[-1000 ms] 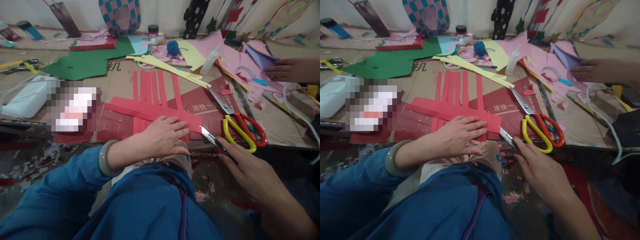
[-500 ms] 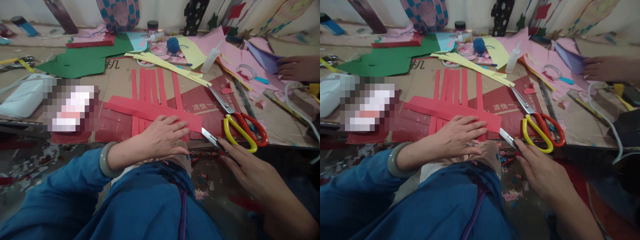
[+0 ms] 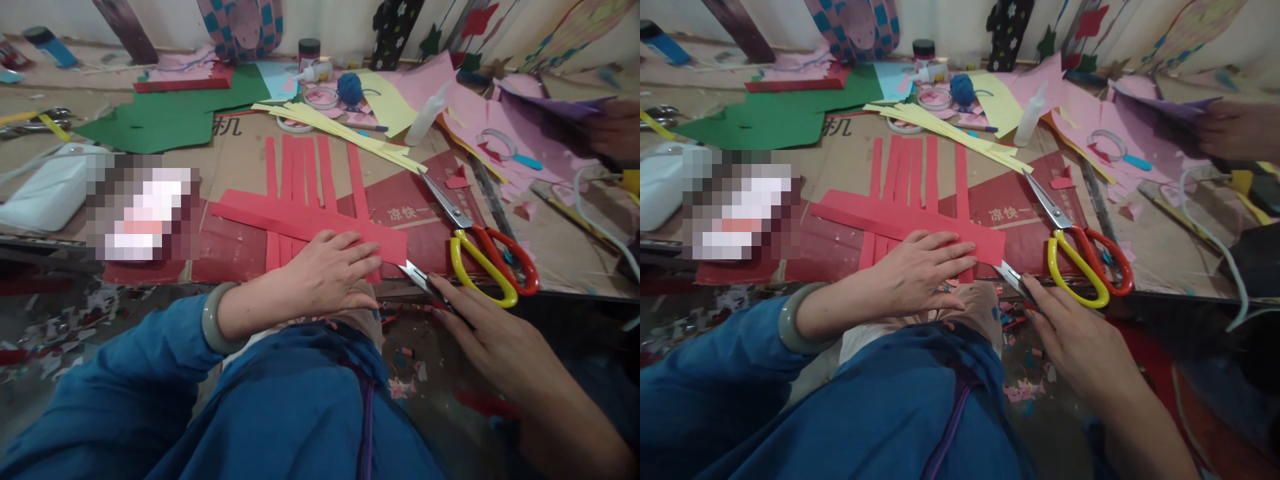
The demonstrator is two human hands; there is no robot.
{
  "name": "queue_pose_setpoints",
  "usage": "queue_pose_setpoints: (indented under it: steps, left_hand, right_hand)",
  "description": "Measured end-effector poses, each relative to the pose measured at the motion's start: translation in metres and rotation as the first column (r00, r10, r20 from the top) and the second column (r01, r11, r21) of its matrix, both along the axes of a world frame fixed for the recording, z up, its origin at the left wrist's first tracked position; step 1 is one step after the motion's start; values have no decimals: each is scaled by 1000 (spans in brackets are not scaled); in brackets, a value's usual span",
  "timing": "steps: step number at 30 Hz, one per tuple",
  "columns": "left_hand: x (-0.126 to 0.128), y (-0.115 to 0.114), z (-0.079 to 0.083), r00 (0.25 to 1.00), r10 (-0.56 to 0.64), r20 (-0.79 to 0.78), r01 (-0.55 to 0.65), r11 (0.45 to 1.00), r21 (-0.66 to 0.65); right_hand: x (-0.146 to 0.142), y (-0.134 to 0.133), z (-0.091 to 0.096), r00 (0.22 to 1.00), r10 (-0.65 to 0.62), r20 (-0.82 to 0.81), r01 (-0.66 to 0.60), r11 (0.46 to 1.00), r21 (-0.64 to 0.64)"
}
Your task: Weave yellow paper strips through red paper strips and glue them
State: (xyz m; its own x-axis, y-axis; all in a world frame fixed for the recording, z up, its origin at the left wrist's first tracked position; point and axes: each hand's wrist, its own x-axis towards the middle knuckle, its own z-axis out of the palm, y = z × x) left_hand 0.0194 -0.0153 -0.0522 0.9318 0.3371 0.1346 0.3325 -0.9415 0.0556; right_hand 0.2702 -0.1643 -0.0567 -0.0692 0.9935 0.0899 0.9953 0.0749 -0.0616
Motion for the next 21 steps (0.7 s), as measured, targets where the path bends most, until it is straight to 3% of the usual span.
queue_pose_setpoints:
  steps: [21]
  left_hand:
    - [1, -1, 0, 1000, 0, -6, 0, 1000, -7]
  right_hand:
    - [-22, 14, 8, 993, 114, 40, -115, 992, 41]
